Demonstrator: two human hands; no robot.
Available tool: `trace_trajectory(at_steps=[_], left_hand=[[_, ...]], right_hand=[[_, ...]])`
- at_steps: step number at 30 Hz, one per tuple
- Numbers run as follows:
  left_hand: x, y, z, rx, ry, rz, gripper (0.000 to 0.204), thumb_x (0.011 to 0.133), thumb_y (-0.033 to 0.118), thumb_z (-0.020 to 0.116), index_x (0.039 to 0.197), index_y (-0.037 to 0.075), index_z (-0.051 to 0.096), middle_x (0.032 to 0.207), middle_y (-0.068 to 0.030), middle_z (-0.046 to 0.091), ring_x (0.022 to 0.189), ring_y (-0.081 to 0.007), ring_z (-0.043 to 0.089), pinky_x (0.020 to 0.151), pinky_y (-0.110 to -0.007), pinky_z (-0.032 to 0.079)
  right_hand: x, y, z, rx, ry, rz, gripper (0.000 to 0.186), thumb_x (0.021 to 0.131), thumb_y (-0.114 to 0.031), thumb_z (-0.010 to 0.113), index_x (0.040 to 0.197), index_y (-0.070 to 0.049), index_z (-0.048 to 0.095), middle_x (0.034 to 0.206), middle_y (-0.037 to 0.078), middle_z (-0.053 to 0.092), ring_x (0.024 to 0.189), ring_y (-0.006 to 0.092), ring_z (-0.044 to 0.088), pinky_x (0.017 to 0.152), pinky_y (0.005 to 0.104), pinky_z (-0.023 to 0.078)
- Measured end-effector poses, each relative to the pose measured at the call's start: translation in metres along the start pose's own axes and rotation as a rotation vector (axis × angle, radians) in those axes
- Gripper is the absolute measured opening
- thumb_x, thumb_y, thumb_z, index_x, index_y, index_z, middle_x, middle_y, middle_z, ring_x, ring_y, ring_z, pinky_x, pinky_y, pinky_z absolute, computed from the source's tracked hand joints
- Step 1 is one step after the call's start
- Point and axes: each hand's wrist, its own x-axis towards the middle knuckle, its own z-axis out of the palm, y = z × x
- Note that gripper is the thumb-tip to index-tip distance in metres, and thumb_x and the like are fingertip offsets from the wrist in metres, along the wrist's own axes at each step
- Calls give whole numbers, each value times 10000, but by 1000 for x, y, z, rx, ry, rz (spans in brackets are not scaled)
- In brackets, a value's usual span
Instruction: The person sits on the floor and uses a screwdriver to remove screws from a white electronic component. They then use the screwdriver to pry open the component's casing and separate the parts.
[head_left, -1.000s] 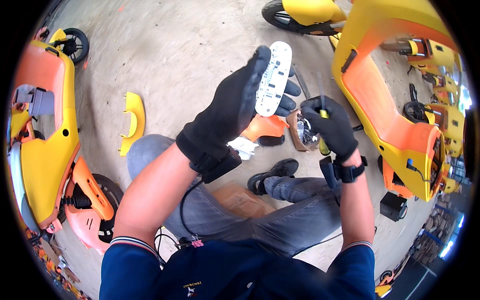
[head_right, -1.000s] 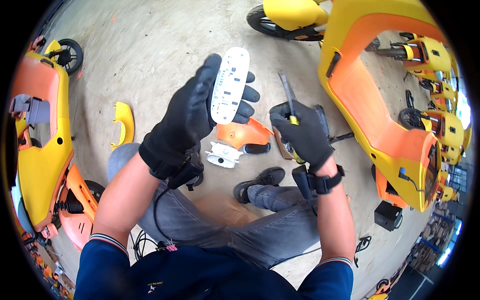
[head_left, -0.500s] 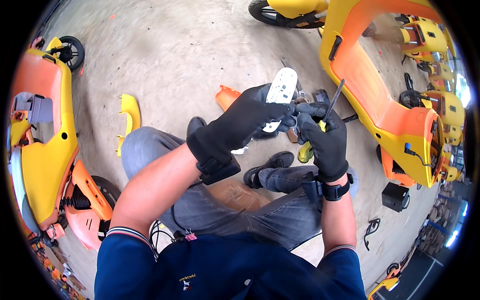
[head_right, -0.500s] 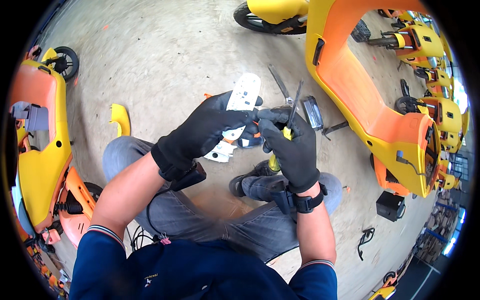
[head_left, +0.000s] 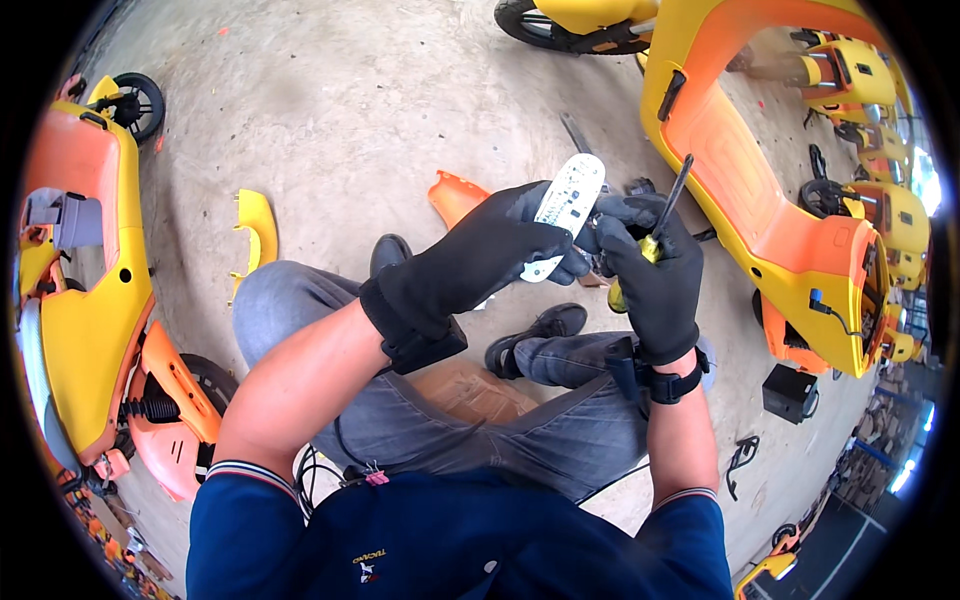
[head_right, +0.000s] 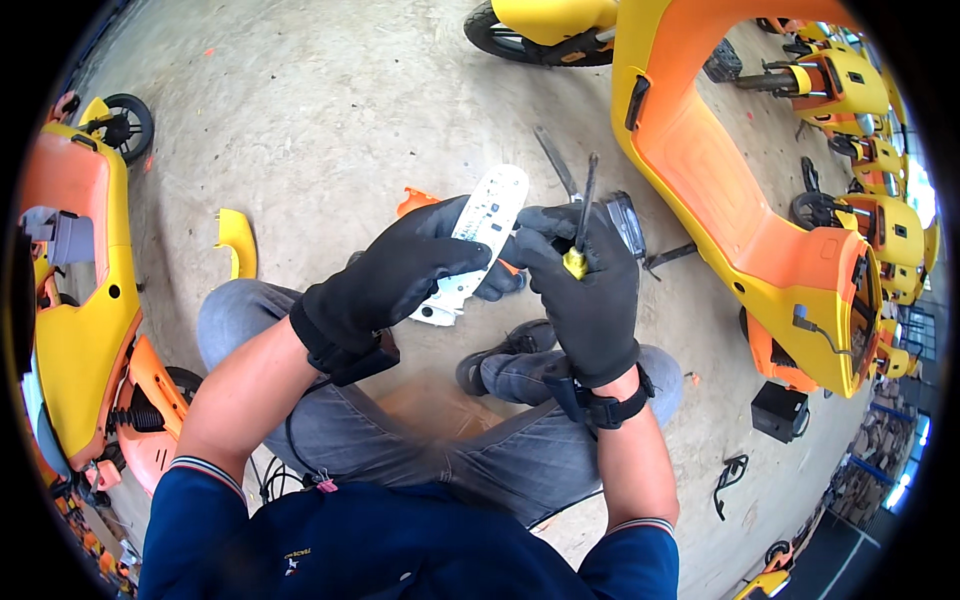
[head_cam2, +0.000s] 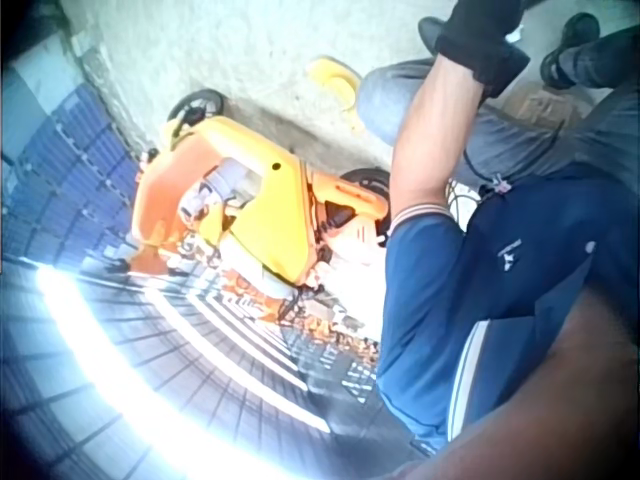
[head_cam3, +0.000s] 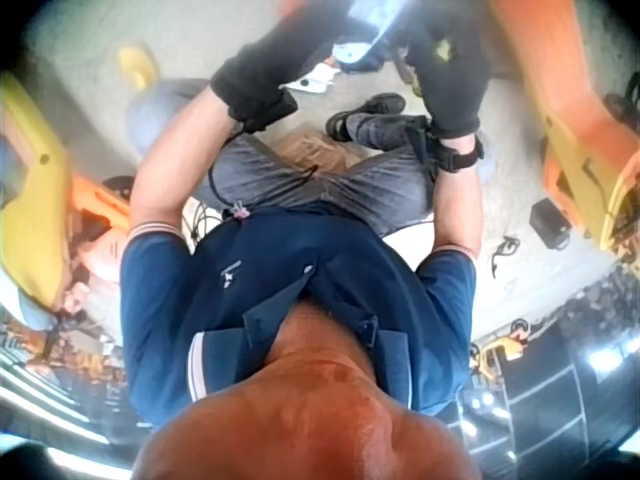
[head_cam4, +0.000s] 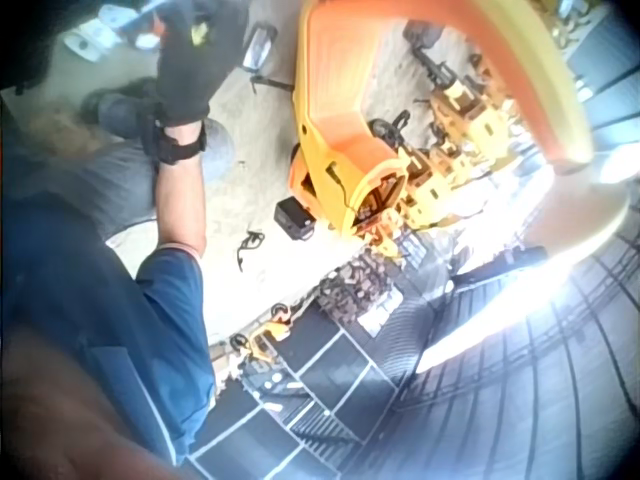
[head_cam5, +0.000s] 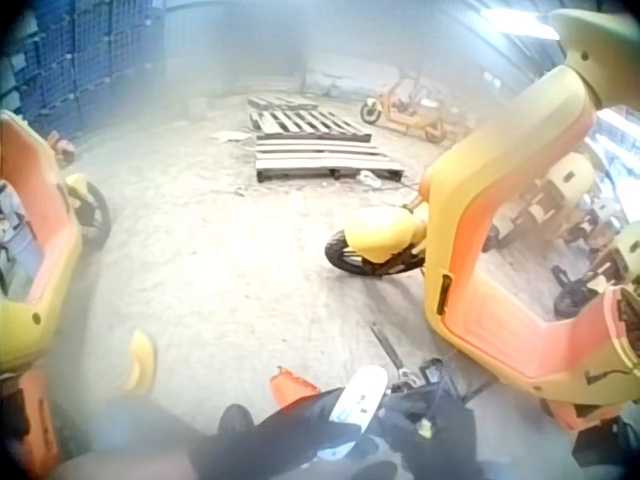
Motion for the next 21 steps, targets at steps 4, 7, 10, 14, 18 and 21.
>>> trace_trajectory(at_steps=[4,7,10,14,18,21], left_hand=[[3,-4,1,-39,-33,27,519,941,164,637,1397,-44,507,1133,-145,712,949,-159,706,868,-277,570],[4,-7,2,-39,-34,22,492,947,162,635,1380,-41,518,1115,-141,716,942,-158,707,851,-274,572],[4,-8,2,-46,-19,19,465,953,161,636,1360,-37,528,1097,-135,718,939,-159,706,841,-273,572],[6,-9,2,-36,-22,19,443,960,167,641,1342,-33,538,1064,-119,716,915,-148,699,820,-271,567],[7,-12,3,14,-14,40,417,972,170,641,1326,-31,551,1037,-98,706,894,-132,685,808,-272,561],[7,-14,4,41,16,64,404,978,167,638,1321,-32,558,1041,-90,699,903,-128,679,821,-275,558]], right_hand=[[-1,5,4,-52,25,-74,242,897,-113,750,1097,16,709,892,64,713,716,110,627,659,261,499],[0,10,5,-127,31,-165,230,890,-118,761,1079,6,721,886,80,706,738,141,640,701,289,512],[1,13,4,-213,39,-219,226,884,-121,769,1074,-5,728,886,87,687,754,159,648,704,302,509],[0,15,4,-270,49,-250,213,870,-115,778,1043,-3,722,898,105,667,747,196,647,696,325,509],[0,15,5,-370,64,-329,200,859,-106,784,1018,-6,715,907,115,663,749,222,643,697,339,512],[0,14,7,-381,63,-333,191,856,-98,783,1005,-5,707,904,116,662,758,222,643,699,336,511]])
